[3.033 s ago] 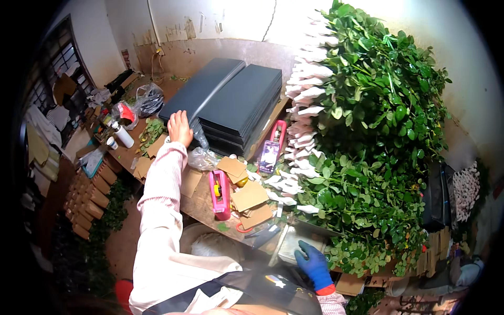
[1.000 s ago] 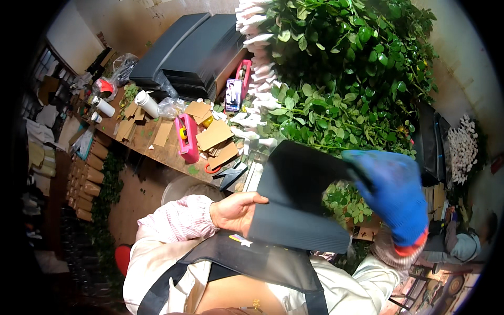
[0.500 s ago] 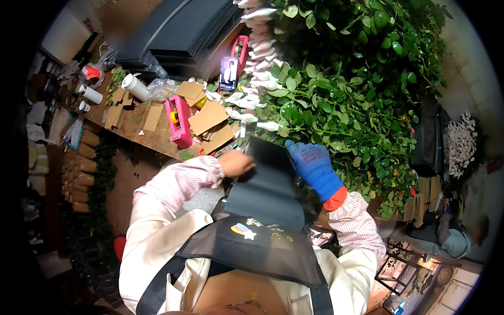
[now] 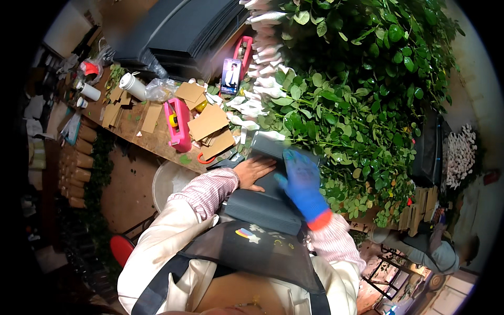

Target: The person arranges white flowers and green leaves into black trays. They place the flowers and leaves into the trays, then cover them with cardboard and secure them with tape.

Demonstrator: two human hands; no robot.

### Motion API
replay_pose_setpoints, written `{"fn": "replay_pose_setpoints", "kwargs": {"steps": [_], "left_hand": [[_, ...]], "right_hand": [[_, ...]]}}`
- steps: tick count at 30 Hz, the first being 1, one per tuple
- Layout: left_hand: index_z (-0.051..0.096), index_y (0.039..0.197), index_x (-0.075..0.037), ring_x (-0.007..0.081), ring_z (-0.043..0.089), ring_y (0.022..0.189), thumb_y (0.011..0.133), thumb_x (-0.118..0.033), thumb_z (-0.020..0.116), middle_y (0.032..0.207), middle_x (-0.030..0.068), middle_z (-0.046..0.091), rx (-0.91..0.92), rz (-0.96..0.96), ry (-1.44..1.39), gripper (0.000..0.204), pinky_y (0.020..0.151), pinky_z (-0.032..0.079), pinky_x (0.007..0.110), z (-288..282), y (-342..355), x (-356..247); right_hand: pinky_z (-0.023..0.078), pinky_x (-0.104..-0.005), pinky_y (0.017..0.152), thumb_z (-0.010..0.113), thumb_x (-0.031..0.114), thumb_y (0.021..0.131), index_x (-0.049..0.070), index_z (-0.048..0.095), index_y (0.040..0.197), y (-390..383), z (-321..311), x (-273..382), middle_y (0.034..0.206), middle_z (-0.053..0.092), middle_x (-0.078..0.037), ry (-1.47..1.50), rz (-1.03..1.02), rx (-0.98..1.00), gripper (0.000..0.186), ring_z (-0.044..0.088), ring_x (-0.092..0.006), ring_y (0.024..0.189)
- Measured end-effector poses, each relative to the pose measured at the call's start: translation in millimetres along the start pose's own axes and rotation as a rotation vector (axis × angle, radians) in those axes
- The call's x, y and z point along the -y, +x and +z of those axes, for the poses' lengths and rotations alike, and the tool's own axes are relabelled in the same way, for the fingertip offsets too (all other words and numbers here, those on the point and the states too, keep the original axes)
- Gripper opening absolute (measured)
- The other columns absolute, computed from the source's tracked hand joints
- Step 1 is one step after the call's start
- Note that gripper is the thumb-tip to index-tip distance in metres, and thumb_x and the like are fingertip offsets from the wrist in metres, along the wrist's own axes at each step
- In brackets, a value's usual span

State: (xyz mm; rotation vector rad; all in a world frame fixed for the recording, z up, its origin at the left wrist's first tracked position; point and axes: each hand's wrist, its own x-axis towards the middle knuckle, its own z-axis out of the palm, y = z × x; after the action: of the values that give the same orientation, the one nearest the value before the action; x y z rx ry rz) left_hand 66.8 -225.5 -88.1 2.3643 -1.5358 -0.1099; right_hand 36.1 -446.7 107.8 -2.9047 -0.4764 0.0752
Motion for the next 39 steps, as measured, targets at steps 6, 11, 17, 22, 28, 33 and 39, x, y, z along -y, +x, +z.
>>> {"fn": "replay_pose_setpoints", "kwargs": {"steps": [6, 11, 17, 22, 28, 33, 39], "left_hand": [[0.029, 0.157, -0.002, 0.0283, 0.026, 0.152, 0.088, -0.069, 0.055, 0.164, 0.017, 0.029, -0.003, -0.003, -0.005, 0.099, 0.125, 0.016, 0.048, 1, -3, 0], [0.029, 0.157, -0.003, 0.0278, 0.024, 0.153, 0.086, -0.066, 0.058, 0.165, 0.0168, 0.026, 0.005, -0.01, -0.024, 0.099, 0.125, 0.014, 0.049, 8, -2, 5], [0.028, 0.157, -0.003, 0.0272, 0.024, 0.154, 0.083, -0.061, 0.063, 0.165, 0.0156, 0.026, -0.069, -0.006, -0.072, 0.1, 0.125, 0.013, 0.049, 17, -5, 5], [0.032, 0.155, -0.004, 0.028, 0.027, 0.152, 0.088, -0.062, 0.059, 0.163, 0.0156, 0.031, -0.038, 0.0, 0.242, 0.093, 0.125, 0.017, 0.048, 16, 1, 7], [0.033, 0.155, -0.006, 0.0286, 0.03, 0.15, 0.09, -0.06, 0.057, 0.161, 0.0151, 0.033, -0.13, -0.082, -0.05, 0.088, 0.123, 0.02, 0.049, 21, 18, 0], [0.034, 0.155, -0.007, 0.029, 0.032, 0.148, 0.092, -0.058, 0.056, 0.159, 0.0147, 0.036, -0.152, -0.108, -0.113, 0.084, 0.122, 0.022, 0.049, 30, 21, 1], [0.035, 0.154, -0.008, 0.0296, 0.035, 0.146, 0.093, -0.056, 0.054, 0.157, 0.0142, 0.038, -0.151, -0.115, -0.121, 0.079, 0.121, 0.025, 0.05, 36, 11, 6]], "right_hand": [[0.049, -0.0477, 0.095, 0.076, 0.035, 0.083, 0.007, 0.059, 0.127, 32, 26, -17, 0.118, 0.065, -0.017, -0.017, -0.004, 0.127, 0.056, 0.063, -0.0344, 0.113], [0.049, -0.0458, 0.096, 0.079, 0.045, 0.078, 0.006, 0.052, 0.135, -5, -15, 31, 0.121, 0.062, -0.02, 0.401, -0.339, 0.299, 0.074, 0.062, -0.0377, 0.113], [0.052, -0.0442, 0.085, 0.069, 0.032, 0.086, 0.015, 0.062, 0.127, -42, 65, 57, 0.105, 0.066, -0.012, -0.048, -0.239, 0.376, 0.045, 0.065, -0.0316, 0.097], [0.052, -0.0475, 0.086, 0.068, 0.032, 0.089, 0.016, 0.06, 0.133, 3, 28, 81, 0.112, 0.068, -0.013, 0.347, -0.322, 0.413, 0.047, 0.065, -0.0327, 0.102], [0.046, -0.045, 0.102, 0.061, 0.024, 0.092, 0.009, 0.052, 0.141, 168, 126, 143, 0.136, 0.058, -0.016, -0.138, -0.417, -0.205, 0.052, 0.054, -0.0348, 0.127], [0.048, -0.0425, 0.094, 0.06, 0.019, 0.087, 0.01, 0.061, 0.123, 211, 181, 151, 0.125, 0.062, -0.01, -0.239, -0.374, -0.149, 0.037, 0.056, -0.0299, 0.122], [0.05, -0.0402, 0.083, 0.064, 0.021, 0.085, 0.015, 0.065, 0.109, 197, 143, 149, 0.11, 0.062, -0.003, -0.177, -0.404, 0.009, 0.025, 0.06, -0.0228, 0.106]]}}
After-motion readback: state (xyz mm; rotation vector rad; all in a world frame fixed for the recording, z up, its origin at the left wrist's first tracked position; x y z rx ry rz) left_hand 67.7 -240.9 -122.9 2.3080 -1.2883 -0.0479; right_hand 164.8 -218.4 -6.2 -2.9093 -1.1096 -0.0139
